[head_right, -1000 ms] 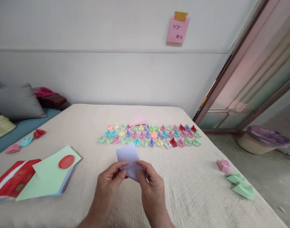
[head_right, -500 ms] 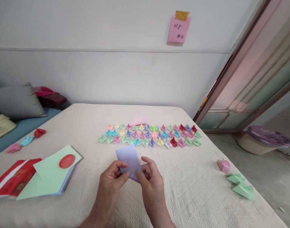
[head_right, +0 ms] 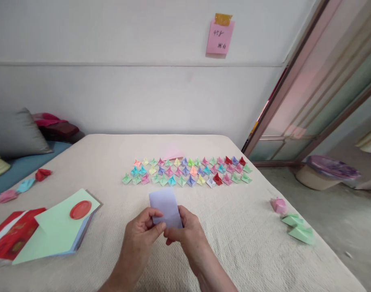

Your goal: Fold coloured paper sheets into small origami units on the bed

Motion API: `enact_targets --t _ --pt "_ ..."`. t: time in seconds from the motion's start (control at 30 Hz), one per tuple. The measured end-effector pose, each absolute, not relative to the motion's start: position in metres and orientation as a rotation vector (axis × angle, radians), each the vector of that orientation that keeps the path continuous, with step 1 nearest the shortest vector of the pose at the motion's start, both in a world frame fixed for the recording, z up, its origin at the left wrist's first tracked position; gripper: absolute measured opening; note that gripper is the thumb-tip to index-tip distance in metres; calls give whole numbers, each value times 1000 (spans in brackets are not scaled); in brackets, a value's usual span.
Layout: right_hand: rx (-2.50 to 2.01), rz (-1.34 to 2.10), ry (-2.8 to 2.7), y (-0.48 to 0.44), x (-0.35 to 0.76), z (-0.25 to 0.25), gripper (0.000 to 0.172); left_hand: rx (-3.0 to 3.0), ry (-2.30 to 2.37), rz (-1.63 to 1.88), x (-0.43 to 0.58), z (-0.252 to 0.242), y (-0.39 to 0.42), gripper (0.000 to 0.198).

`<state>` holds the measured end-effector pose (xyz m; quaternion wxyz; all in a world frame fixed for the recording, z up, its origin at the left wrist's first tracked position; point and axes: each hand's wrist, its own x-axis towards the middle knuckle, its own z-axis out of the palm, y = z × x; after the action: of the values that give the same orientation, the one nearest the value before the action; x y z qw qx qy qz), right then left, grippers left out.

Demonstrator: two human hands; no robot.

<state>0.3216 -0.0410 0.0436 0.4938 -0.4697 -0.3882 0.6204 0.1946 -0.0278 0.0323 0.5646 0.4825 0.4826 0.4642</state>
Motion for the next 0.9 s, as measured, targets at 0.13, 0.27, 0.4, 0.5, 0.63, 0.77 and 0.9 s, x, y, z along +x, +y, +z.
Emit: enact_targets --t 0.13,0.27,0.4,0.5,0.63,0.77,0.9 --pt "-1133 1581 -906 -41 331 40 28 1118 1167 1117 186 30 -22 16" --pt "-1220 1570 -910 -40 350 39 23 1102 1212 1219 164 34 -5 20" --pt "-1288 1438 -944 -38 367 45 21 1008 1170 1365 146 43 9 23" --pt "-1301 1383 -959 -37 366 49 26 992 1108 1254 152 48 7 24" --pt "-1177 1502 -976 -39 350 50 23 1056 963 1092 172 48 -7 27" --pt "-1195 1566 -891 -40 339 45 14 1099 900 1044 181 45 -15 38" --pt "-1213 1499 -888 -40 340 45 22 1050 927 1037 181 48 -16 51"
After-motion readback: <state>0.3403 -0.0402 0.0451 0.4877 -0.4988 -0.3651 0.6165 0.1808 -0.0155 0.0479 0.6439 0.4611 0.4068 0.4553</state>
